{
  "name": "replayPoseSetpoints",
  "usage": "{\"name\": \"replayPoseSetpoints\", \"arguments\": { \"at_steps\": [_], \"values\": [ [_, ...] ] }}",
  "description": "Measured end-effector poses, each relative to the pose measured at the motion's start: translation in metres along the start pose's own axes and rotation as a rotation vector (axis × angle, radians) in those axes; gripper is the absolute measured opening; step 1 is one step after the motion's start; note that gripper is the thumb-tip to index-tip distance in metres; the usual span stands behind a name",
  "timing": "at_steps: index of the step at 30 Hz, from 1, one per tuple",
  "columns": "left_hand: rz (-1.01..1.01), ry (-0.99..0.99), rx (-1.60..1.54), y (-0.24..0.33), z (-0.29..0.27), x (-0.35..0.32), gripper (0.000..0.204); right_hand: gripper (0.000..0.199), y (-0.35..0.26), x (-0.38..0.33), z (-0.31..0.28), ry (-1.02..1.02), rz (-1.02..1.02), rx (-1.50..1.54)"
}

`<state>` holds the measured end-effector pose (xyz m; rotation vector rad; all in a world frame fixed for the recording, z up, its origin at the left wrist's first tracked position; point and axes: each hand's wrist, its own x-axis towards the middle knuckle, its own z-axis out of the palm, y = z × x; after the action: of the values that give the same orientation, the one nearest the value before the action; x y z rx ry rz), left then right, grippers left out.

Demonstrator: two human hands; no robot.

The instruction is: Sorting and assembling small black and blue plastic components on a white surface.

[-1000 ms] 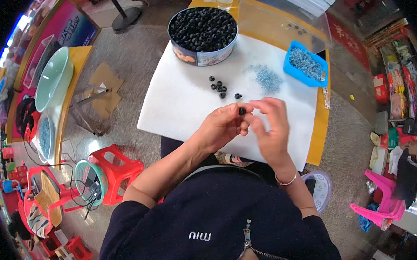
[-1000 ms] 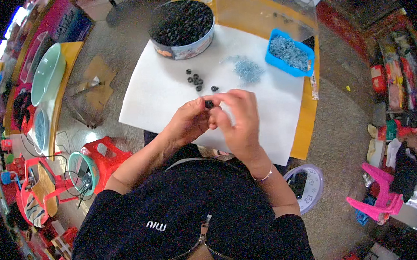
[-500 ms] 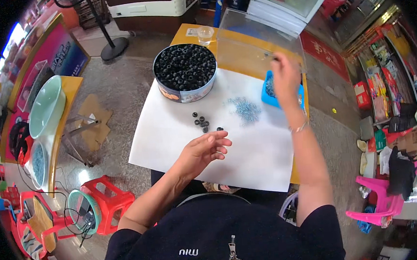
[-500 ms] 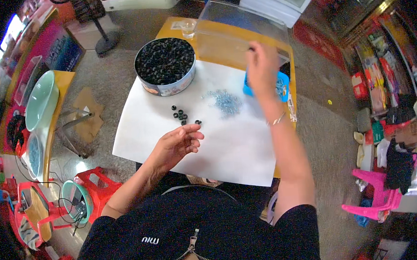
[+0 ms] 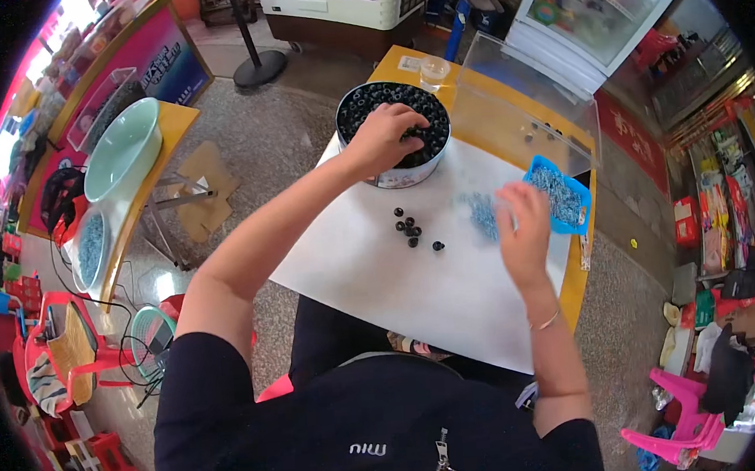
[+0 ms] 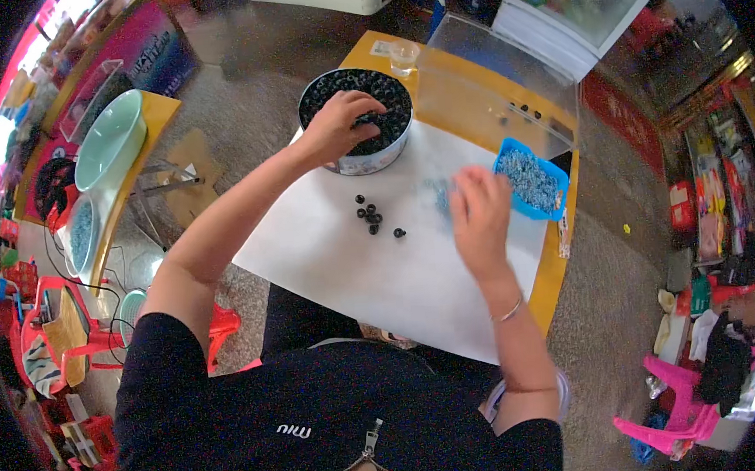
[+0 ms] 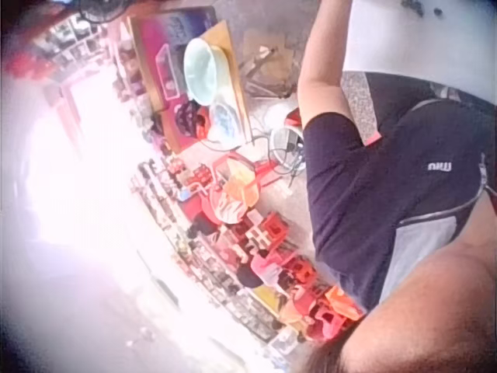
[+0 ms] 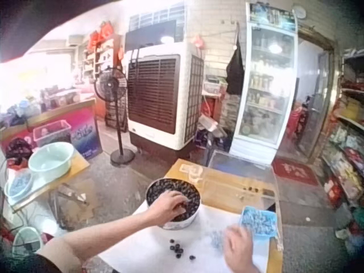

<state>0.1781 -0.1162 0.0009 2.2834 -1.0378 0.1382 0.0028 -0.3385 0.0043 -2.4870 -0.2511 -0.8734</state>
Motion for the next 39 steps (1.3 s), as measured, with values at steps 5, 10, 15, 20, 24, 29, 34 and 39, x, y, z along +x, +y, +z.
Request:
{"name": "replayPoseSetpoints", "arguments": {
  "at_steps": [5,10,15,20,24,29,34,39],
  "values": [
    [0.001,-0.166,0.258,-0.024,0.016,0.024,0.062,0.012,-0.031,-0.048,0.004,-0.045,0.178,0.142],
    [-0.052,-0.239,0.346,-0.020,0.017,0.028,0.058,0.011,-0.036,-0.075,0.004,-0.067,0.277,0.186],
    [-0.107,-0.248,0.366,-0.015,0.020,0.025,0.054,0.010,-0.033,-0.086,0.006,-0.066,0.327,0.199],
    [-0.088,-0.217,0.289,-0.021,0.020,0.026,0.047,0.009,-0.033,-0.091,0.006,-0.064,0.334,0.202],
    [-0.079,-0.144,0.179,-0.030,0.022,0.030,0.036,0.009,-0.033,-0.092,0.005,-0.060,0.351,0.210],
    [-0.070,-0.021,0.035,-0.042,0.024,0.036,0.032,0.008,-0.032,-0.095,0.001,-0.049,0.367,0.202],
    [-0.138,0.070,-0.062,-0.033,0.013,0.036,0.034,0.008,-0.033,-0.098,-0.003,-0.048,0.404,0.203],
    [-0.158,0.232,-0.154,-0.038,0.009,0.034,0.036,0.008,-0.036,-0.097,-0.002,-0.050,0.390,0.220]
  ]
}}
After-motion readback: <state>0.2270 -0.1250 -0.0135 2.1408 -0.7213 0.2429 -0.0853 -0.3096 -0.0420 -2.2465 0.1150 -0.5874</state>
